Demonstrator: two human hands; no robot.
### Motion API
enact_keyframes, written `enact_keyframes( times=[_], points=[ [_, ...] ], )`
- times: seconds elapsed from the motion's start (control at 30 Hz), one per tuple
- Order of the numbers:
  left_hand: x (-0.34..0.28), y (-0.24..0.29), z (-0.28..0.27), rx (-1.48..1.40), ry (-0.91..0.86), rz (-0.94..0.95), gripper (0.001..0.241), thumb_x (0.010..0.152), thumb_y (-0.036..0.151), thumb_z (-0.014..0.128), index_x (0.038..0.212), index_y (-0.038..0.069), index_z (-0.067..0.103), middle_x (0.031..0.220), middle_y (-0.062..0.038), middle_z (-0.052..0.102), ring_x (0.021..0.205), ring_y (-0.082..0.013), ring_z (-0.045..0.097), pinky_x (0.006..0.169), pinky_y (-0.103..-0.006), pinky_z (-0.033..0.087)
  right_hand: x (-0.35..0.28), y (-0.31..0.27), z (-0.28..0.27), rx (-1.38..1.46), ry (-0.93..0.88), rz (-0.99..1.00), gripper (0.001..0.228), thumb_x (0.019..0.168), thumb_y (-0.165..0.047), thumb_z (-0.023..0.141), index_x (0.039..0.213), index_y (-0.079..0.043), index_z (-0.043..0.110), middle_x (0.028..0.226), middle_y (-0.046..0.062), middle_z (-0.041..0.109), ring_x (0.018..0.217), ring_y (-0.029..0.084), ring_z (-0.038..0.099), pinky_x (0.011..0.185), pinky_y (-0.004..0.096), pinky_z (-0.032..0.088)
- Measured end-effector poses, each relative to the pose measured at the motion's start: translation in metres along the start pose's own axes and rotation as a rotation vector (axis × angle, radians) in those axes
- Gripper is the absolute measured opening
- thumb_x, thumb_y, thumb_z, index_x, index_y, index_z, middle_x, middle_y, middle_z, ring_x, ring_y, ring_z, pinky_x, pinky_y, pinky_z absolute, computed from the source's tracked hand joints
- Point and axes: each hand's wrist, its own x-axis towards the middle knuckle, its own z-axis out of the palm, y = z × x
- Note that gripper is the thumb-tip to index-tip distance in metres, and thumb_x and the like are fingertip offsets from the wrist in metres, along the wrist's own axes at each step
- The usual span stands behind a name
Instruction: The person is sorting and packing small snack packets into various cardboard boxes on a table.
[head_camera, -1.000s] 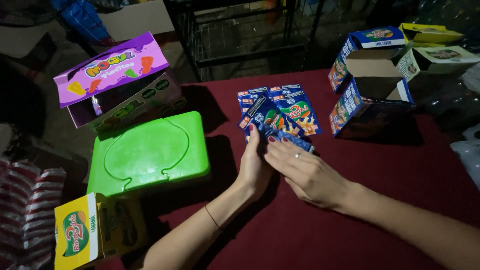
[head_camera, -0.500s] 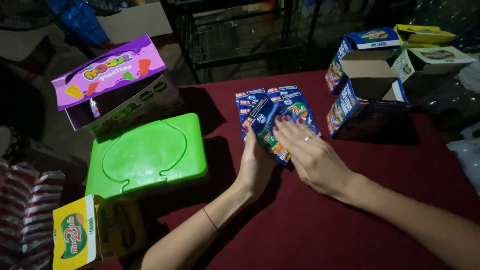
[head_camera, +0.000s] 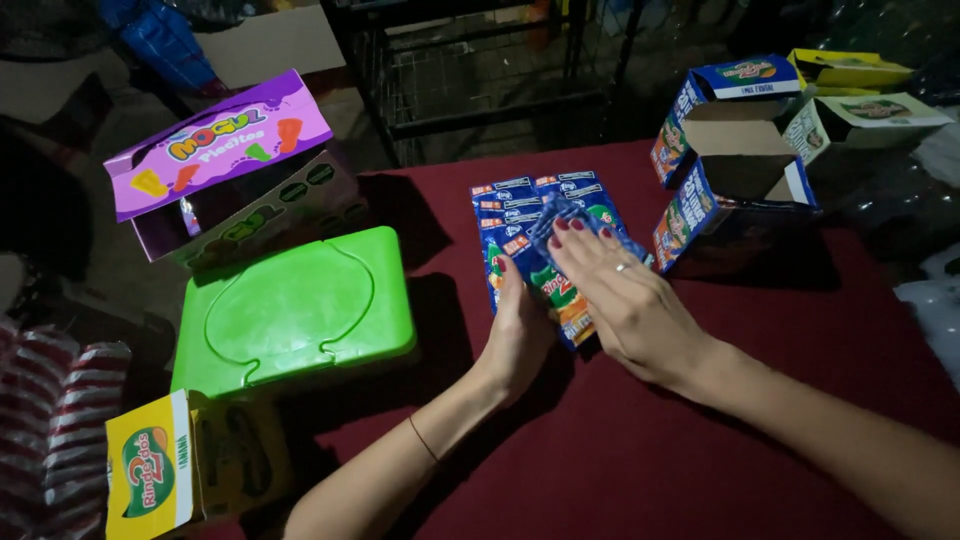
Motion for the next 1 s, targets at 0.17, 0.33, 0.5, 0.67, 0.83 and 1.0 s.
enact_keyframes(
  times=[0.17, 0.33, 0.5, 0.67, 0.83, 1.0],
  points=[
    [0.003, -0.006, -0.008, -0.014, 0.045, 0.029, 0.096, 0.096, 0.078, 0.016, 0.156, 0.005, 0.033, 0.145, -0.02, 0.046, 0.135, -0.031, 0.042, 0.121, -0.056, 0.033, -0.003, -0.012, 0.007, 0.049, -0.057, -0.04, 0.054, 0.091, 0.006, 0.052, 0.145, 0.008, 0.05, 0.15, 0.029, 0.051, 0.143, 0.04, 0.048, 0.122, 0.052, 0.033],
    [-0.001, 0.006, -0.003, -0.055, -0.024, -0.007, 0.099, 0.092, 0.08, 0.011, 0.152, 0.004, 0.036, 0.149, -0.023, 0.047, 0.143, -0.0368, 0.045, 0.118, -0.0563, 0.039, -0.007, -0.023, 0.01, 0.143, -0.107, -0.071, 0.05, 0.088, 0.005, 0.055, 0.138, 0.008, 0.052, 0.146, 0.03, 0.053, 0.141, 0.042, 0.048, 0.121, 0.051, 0.036],
    [-0.002, 0.01, 0.001, -0.041, -0.018, -0.029, 0.1, 0.091, 0.08, 0.009, 0.154, 0.005, 0.033, 0.152, -0.02, 0.045, 0.146, -0.0346, 0.042, 0.118, -0.0555, 0.037, -0.001, -0.02, 0.004, 0.102, -0.126, -0.074, 0.059, 0.083, 0.009, 0.052, 0.141, 0.008, 0.05, 0.15, 0.028, 0.05, 0.144, 0.04, 0.047, 0.122, 0.052, 0.034],
    [-0.001, 0.008, 0.003, -0.042, -0.059, -0.019, 0.101, 0.091, 0.08, 0.012, 0.162, 0.009, 0.019, 0.162, -0.015, 0.035, 0.153, -0.0285, 0.033, 0.123, -0.0501, 0.032, 0.004, -0.014, -0.002, 0.043, -0.104, -0.026, 0.062, 0.086, 0.009, 0.051, 0.148, 0.006, 0.046, 0.154, 0.026, 0.047, 0.147, 0.039, 0.042, 0.122, 0.051, 0.031],
    [-0.001, 0.009, 0.005, -0.088, -0.029, -0.095, 0.098, 0.092, 0.079, 0.015, 0.163, 0.012, 0.017, 0.159, -0.015, 0.038, 0.148, -0.0316, 0.038, 0.12, -0.0505, 0.035, 0.006, -0.007, -0.003, -0.011, -0.066, 0.01, 0.064, 0.087, 0.011, 0.05, 0.15, 0.006, 0.043, 0.155, 0.026, 0.046, 0.148, 0.039, 0.04, 0.123, 0.052, 0.03],
    [-0.002, 0.006, 0.005, -0.136, 0.026, -0.063, 0.074, 0.099, 0.063, 0.038, 0.152, 0.011, 0.036, 0.146, -0.012, 0.052, 0.134, -0.0283, 0.055, 0.106, -0.0521, 0.05, 0.007, 0.0, -0.007, -0.018, -0.064, 0.052, 0.064, 0.085, 0.01, 0.048, 0.148, 0.011, 0.041, 0.153, 0.031, 0.045, 0.147, 0.042, 0.039, 0.123, 0.053, 0.029]
  ],
)
